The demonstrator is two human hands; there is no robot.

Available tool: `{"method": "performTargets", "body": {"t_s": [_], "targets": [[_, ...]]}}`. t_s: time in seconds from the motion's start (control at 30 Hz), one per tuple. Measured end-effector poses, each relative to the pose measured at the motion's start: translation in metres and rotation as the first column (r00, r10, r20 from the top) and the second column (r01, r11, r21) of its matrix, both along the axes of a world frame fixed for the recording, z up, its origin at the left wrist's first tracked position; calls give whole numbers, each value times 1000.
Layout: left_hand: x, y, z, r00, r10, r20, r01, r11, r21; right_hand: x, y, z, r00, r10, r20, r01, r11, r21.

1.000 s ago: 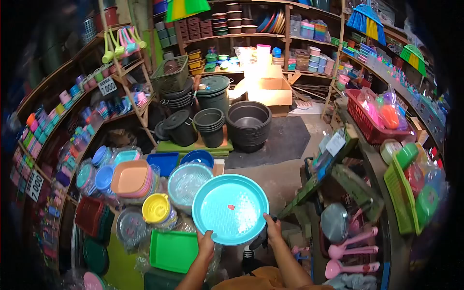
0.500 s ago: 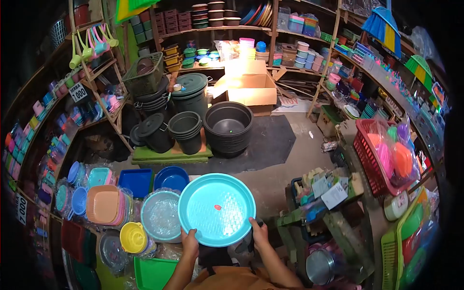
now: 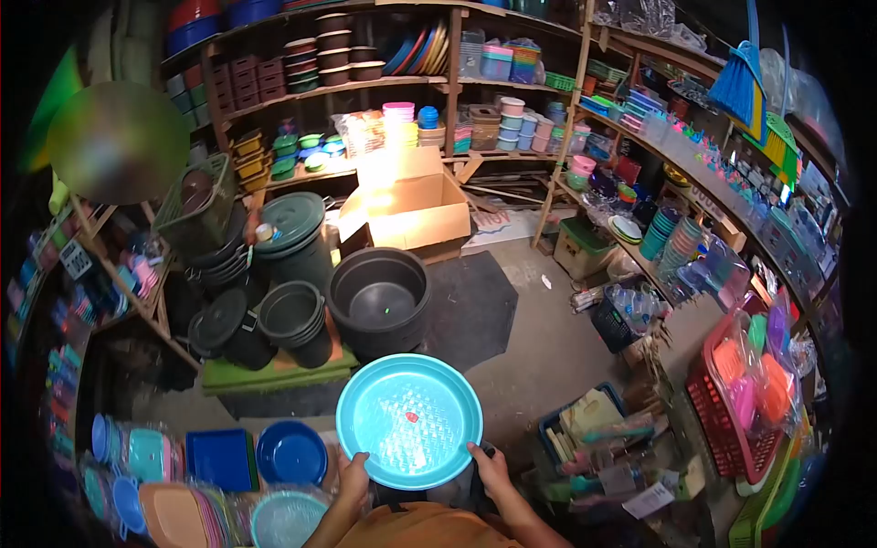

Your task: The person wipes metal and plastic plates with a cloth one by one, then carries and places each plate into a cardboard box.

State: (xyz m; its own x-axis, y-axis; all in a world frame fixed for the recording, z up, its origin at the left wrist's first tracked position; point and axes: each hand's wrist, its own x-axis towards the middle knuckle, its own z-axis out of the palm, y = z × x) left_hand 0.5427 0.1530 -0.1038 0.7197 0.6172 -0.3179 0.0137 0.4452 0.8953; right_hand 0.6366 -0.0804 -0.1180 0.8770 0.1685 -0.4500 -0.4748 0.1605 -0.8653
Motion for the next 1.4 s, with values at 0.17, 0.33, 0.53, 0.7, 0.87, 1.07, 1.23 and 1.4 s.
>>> {"method": "performTargets", "body": {"t_s": [0.17,0.33,0.53,0.7,0.87,1.07,1.23,1.4], "targets": [[89,38,-15,991,-135,18,136,990,-35,62,24,3,990,-141,6,141,990,10],[163,38,-9,971,-238,15,237,971,41,110,27,1,958,-285,-25,285,958,16],[260,25,-29,940,-339,-36,341,939,53,184,10,-21,927,-373,-42,372,928,-30],[361,9,-38,914,-402,-52,404,913,49,278,-3,-24,891,-452,-42,451,892,-41],[471,-4,-30,911,-406,-66,409,911,45,391,-22,-29,909,-416,-32,411,906,-104],[561,10,-2,923,-380,-57,384,920,80,504,-22,-10,976,-179,123,198,966,-165],[593,33,-8,972,-219,-82,225,971,77,574,8,-2,985,-11,172,41,984,-175],[618,53,-16,994,1,-113,-5,999,-34,618,50,-6,948,203,247,-111,933,-343]]}}
